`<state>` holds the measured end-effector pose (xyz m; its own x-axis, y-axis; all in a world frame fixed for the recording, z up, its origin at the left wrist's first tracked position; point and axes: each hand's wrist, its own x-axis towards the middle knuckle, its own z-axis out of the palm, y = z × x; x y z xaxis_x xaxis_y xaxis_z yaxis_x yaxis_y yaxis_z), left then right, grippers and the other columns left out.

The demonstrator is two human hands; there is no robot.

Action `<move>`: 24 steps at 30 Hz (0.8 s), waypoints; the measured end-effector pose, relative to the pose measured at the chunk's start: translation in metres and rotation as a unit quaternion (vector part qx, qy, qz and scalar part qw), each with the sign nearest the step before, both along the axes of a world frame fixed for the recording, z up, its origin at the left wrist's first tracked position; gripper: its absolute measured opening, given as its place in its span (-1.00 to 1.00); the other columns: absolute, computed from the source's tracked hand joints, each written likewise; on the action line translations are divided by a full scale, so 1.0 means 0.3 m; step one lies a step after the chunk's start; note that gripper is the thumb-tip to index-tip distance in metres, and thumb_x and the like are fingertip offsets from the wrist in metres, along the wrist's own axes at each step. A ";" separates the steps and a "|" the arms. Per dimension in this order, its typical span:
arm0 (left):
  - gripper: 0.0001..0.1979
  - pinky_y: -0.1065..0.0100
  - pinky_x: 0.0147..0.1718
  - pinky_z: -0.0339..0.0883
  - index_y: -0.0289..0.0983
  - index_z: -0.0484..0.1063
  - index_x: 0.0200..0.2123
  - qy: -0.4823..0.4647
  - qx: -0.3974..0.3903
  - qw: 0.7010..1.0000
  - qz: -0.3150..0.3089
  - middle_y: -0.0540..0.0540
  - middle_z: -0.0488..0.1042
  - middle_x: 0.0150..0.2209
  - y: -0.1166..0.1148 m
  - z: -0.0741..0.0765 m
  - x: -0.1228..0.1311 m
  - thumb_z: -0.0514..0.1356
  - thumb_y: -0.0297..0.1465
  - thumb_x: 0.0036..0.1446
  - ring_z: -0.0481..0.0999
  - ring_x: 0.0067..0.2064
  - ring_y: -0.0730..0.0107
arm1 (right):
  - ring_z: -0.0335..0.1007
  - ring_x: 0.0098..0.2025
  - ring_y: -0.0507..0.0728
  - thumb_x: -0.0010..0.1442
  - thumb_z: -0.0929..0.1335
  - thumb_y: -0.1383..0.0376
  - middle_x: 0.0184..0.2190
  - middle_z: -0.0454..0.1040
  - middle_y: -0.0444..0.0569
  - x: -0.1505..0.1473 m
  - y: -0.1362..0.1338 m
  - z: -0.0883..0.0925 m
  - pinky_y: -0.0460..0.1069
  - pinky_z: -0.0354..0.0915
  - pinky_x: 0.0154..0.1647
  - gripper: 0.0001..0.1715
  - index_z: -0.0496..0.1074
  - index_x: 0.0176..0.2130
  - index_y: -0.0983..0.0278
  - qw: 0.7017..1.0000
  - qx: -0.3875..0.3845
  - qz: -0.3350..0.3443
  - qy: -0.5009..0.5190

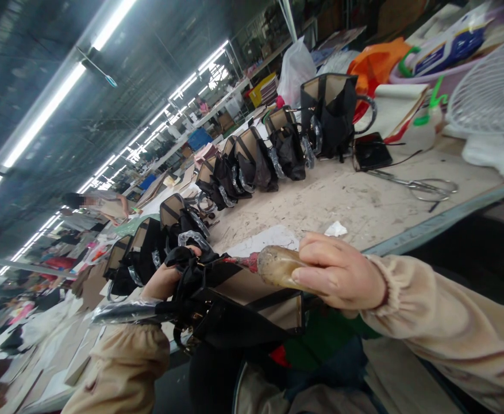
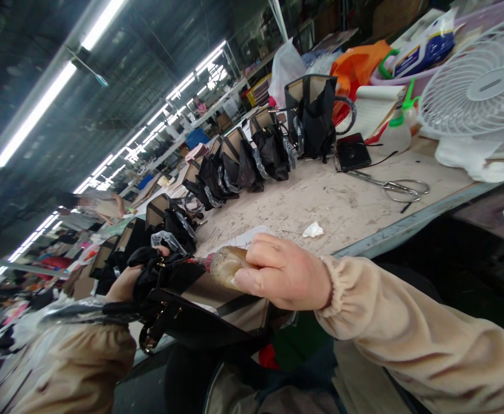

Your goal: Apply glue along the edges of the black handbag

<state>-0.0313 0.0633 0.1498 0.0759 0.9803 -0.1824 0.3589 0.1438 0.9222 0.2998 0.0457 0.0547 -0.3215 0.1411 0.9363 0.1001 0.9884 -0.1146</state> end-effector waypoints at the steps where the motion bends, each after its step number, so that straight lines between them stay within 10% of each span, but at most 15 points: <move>1: -0.70 0.41 -0.45 0.40 -0.26 0.48 -0.38 0.002 0.001 1.000 0.002 -0.02 0.51 -0.45 0.000 -0.003 -0.003 0.38 -0.44 -0.30 0.47 -0.43 0.34 | 0.18 -0.34 0.07 0.25 0.17 0.42 -0.40 0.22 -0.06 -0.001 -0.003 0.001 0.01 0.24 -0.33 -0.77 0.25 -0.08 0.27 1.000 -0.003 0.001 0.003; 24: -0.73 0.40 -0.45 0.40 -0.26 0.48 -0.34 -0.012 -0.021 0.999 -0.023 -0.03 0.51 -0.44 0.015 -0.015 -0.017 0.36 -0.45 -0.22 0.48 -0.43 0.35 | 0.18 -0.33 0.10 0.26 0.16 0.40 -0.36 0.23 -0.03 0.018 0.002 -0.005 0.04 0.24 -0.34 -0.76 0.23 -0.06 0.27 0.999 -0.028 0.019 -0.021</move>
<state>-0.0365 0.0678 0.1453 0.1249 0.9674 -0.2202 0.3435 0.1661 0.9243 0.3053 0.0463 0.0533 -0.3669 0.1799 0.9127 0.0680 0.9837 -0.1666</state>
